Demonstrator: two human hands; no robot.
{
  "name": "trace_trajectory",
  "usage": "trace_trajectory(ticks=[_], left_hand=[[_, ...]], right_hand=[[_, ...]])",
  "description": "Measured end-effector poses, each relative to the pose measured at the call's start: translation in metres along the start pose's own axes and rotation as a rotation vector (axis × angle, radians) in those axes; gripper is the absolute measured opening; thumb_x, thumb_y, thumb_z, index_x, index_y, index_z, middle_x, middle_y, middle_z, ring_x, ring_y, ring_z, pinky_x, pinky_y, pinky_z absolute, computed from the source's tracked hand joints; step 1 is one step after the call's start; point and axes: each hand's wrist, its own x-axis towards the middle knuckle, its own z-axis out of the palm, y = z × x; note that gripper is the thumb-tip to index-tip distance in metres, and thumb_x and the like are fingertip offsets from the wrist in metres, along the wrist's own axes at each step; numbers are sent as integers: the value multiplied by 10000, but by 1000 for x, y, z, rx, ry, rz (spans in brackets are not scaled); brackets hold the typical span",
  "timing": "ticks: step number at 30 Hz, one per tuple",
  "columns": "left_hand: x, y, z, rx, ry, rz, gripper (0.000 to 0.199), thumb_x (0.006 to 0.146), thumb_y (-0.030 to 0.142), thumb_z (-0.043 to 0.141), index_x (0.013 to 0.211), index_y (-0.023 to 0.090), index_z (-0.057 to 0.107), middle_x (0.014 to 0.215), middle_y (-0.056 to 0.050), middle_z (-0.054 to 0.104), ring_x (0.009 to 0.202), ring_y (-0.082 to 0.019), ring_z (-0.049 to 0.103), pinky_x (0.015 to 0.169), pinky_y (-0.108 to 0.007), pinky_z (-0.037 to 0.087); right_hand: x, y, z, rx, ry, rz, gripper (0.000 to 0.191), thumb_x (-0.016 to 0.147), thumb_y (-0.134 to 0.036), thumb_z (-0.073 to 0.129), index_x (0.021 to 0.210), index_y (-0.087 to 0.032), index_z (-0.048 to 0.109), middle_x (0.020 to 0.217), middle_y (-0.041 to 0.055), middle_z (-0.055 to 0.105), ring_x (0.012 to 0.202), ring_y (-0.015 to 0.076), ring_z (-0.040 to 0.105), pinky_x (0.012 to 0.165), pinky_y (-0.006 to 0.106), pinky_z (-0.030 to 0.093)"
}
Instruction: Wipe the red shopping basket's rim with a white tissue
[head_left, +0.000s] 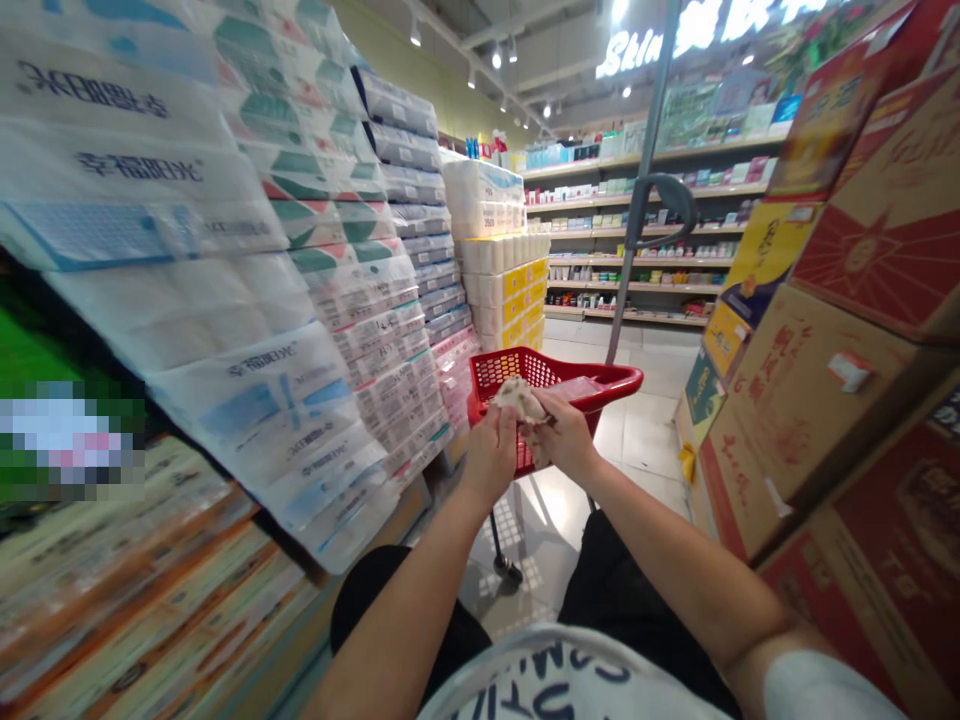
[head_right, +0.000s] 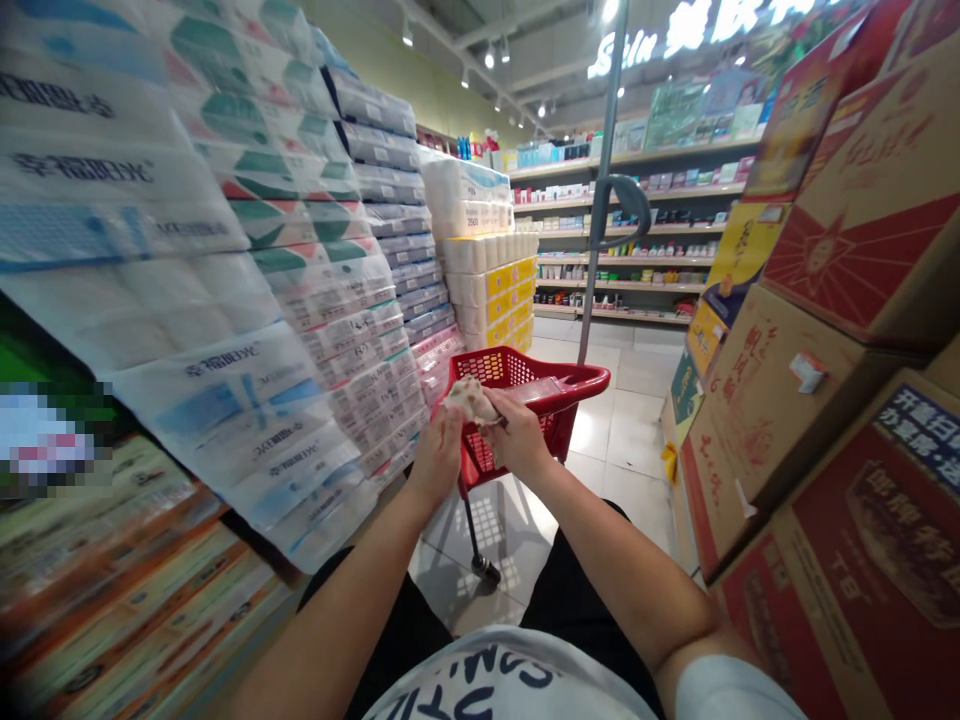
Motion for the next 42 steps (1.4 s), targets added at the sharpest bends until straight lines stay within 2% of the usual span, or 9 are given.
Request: trace_trajectory(ticks=[4, 10, 17, 22, 26, 29, 33, 36, 42], left_hand=[[20, -14, 1, 320, 45, -13, 480, 975, 416, 227, 1363, 208, 419, 1230, -99, 631, 1085, -205, 611, 927, -364, 457], [26, -37, 12, 904, -145, 90, 510, 972, 411, 206, 1278, 162, 529, 951, -142, 710, 886, -247, 657, 851, -400, 422], [31, -64, -10, 777, -146, 177, 538, 982, 381, 112, 1389, 178, 400, 1005, -99, 707, 936, -206, 639, 894, -362, 411], [37, -68, -28, 759, -243, 136, 564, 974, 444, 136, 1433, 175, 325, 966, -94, 711, 904, -222, 654, 847, -360, 446], [55, -62, -36, 737, -301, -12, 572, 969, 469, 116, 1472, 218, 221, 1065, -92, 699, 900, -228, 669, 799, -351, 471], [76, -58, -29, 762, -277, -173, 573, 968, 454, 87, 1437, 217, 314, 1174, -106, 660, 986, -228, 654, 830, -350, 470], [87, -54, -10, 818, -288, -285, 661, 946, 484, 21, 1316, 227, 504, 1065, -119, 700, 960, -264, 664, 842, -406, 466], [81, -51, -2, 860, -310, -239, 681, 930, 528, 10, 1319, 255, 497, 1013, -115, 713, 933, -279, 668, 818, -423, 467], [64, -53, 8, 973, -248, -64, 606, 946, 516, 96, 1428, 231, 328, 1019, -135, 698, 852, -256, 677, 742, -372, 461]], right_hand=[[6, 5, -7, -374, -65, -48, 544, 731, -39, 486, 1216, -249, 612, 1291, 50, 561, 1230, 247, 430, 1069, 427, 348], [-10, 5, 15, -523, -296, -49, 598, 734, -221, 610, 1319, -161, 503, 1373, 114, 486, 1323, 308, 309, 1122, 507, 202], [9, 21, 16, -245, -283, -177, 332, 770, -86, 533, 1069, -175, 644, 1119, 91, 644, 1124, 225, 535, 990, 388, 425], [40, 30, 18, -267, -99, -118, 260, 761, -76, 568, 979, -173, 671, 1154, 99, 617, 1065, 222, 562, 899, 344, 479], [43, 26, 30, -374, -234, -187, 225, 791, -69, 529, 917, -169, 685, 1080, 89, 644, 1033, 225, 544, 918, 362, 453], [31, 18, 42, -459, -305, -247, 224, 807, -183, 586, 1018, -182, 660, 1073, 85, 641, 1086, 257, 496, 978, 427, 397], [21, 20, 41, -417, -289, -305, 191, 851, -281, 589, 1016, -214, 659, 1127, 80, 622, 1172, 266, 443, 1003, 442, 366], [27, 31, 29, -333, -248, -272, 209, 910, -169, 470, 973, -214, 664, 1056, 61, 652, 1061, 205, 527, 969, 379, 401], [40, 40, 18, -443, -152, -90, 217, 934, -194, 456, 938, -212, 673, 989, 52, 681, 982, 205, 562, 1020, 455, 333]])
